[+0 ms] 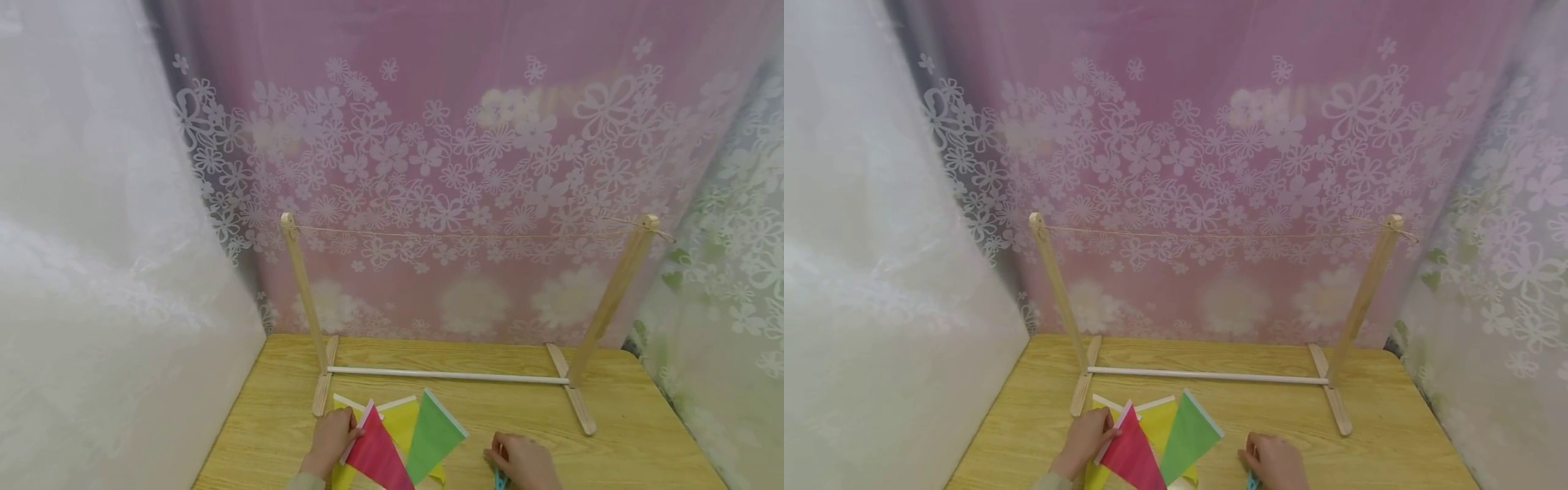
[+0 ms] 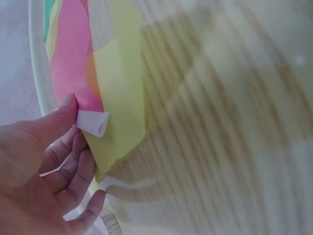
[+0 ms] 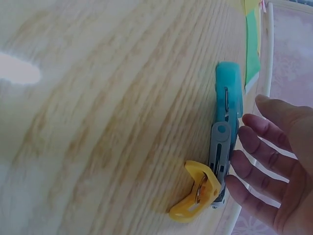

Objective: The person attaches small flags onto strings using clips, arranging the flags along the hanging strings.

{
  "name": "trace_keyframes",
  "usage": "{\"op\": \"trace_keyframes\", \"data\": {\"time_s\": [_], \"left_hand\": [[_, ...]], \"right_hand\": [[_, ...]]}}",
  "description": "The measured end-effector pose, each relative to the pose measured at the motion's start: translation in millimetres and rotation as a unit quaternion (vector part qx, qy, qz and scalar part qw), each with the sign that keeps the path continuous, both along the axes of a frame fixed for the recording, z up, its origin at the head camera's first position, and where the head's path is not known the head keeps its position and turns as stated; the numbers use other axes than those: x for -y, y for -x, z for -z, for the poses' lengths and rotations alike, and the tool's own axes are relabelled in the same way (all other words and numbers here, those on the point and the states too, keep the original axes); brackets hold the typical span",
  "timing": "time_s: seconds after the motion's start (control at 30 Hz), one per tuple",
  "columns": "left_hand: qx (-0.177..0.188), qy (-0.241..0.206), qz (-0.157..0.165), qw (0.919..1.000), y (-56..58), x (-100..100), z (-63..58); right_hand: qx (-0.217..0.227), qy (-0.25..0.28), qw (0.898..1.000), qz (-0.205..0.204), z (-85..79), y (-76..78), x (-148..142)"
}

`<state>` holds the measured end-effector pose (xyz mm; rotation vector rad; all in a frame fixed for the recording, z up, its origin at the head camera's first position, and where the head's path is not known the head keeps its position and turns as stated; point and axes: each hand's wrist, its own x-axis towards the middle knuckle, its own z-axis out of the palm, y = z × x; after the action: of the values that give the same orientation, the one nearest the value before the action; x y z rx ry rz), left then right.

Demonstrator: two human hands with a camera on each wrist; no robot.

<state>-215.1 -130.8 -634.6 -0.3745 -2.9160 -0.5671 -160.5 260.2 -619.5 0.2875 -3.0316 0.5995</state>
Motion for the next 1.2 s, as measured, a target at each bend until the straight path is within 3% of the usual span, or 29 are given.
{"op": "trace_keyframes", "data": {"time_s": [0.2,0.33,0.47,0.67,0.77,0.93,1.2], "left_hand": [[-0.016,0.007,0.004,0.9998,1.9,-1,-2.3],[-0.061,0.019,0.010,0.9979,3.3,1,-0.2],[-0.100,-0.001,0.040,0.9942,8.0,4,1.0],[-0.048,-0.060,0.138,0.9875,13.7,9,-4.2],[-0.020,-0.063,0.162,0.9846,14.1,12,-4.9],[-0.003,-0.053,0.158,0.9860,14.2,12,-5.3],[-0.037,-0.022,0.157,0.9866,17.7,10,-5.0]], "right_hand": [[-0.006,-0.005,1.000,-0.014,3.4,-1.6,-1],[-0.009,0.000,1.000,-0.029,3.9,-2.4,-3],[-0.020,0.005,0.999,-0.039,3.4,-3.4,-3],[-0.028,-0.027,0.999,-0.016,1.2,-4.8,-2],[-0.021,-0.051,0.998,0.000,-0.3,-5.8,-2],[-0.012,-0.067,0.998,0.001,0.0,-8.1,-3],[-0.020,-0.062,0.998,-0.006,5.3,-9.2,-5]]}}
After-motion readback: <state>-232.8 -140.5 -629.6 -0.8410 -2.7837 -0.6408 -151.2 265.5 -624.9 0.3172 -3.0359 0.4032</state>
